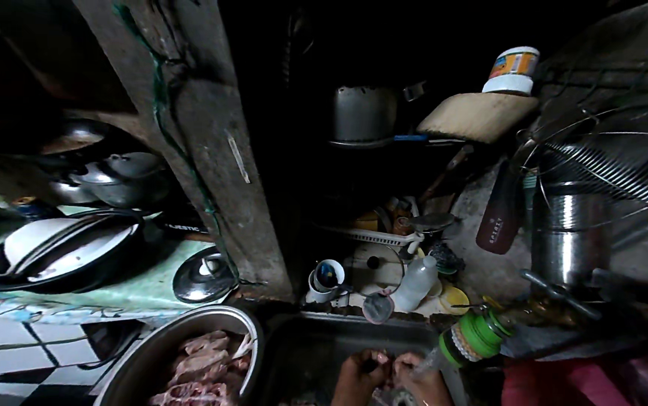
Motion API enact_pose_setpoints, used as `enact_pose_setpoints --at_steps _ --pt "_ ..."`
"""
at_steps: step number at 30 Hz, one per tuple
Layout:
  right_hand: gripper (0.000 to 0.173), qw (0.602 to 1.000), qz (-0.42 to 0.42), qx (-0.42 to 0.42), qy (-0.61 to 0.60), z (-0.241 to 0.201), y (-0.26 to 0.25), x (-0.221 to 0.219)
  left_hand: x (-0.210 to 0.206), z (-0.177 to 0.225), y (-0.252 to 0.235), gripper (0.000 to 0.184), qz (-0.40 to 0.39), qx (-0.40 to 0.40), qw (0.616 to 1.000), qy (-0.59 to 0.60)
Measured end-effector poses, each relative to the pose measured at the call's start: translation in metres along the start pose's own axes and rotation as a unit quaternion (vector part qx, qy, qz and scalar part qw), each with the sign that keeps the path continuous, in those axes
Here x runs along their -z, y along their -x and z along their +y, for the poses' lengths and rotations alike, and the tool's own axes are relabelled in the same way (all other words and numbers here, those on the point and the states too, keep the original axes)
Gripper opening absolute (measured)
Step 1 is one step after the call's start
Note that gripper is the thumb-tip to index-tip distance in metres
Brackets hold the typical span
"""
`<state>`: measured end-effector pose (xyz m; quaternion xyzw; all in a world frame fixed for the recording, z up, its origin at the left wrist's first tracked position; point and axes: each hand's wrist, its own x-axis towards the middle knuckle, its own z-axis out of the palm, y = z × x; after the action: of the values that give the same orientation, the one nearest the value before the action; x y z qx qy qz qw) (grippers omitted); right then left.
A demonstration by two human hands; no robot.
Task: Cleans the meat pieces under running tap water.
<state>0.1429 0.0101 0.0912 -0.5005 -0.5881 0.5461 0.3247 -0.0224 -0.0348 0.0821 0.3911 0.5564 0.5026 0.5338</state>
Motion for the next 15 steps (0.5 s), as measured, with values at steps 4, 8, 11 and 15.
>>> enact_pose_setpoints --at_steps 4,8,11,15 --pt "0.015 1.0 -0.017 0.016 -0.009 -0.004 0.002 0.0 0.001 0.0 0.002 0.014 0.013 -0.005 1.0 0.015" --pt "0.017 1.0 -0.006 0.007 0.008 -0.009 0.002 -0.002 -0.001 0.0 0.004 0.014 0.033 -0.018 0.999 0.022" --pt "0.014 0.999 0.007 0.005 0.039 -0.015 0.003 -0.005 -0.003 0.0 0.005 0.014 0.055 -0.02 0.998 0.002" --pt "0.013 0.994 0.0 0.04 0.098 -0.02 0.003 -0.007 -0.003 0.001 0.007 0.014 0.071 -0.048 0.996 -0.029"
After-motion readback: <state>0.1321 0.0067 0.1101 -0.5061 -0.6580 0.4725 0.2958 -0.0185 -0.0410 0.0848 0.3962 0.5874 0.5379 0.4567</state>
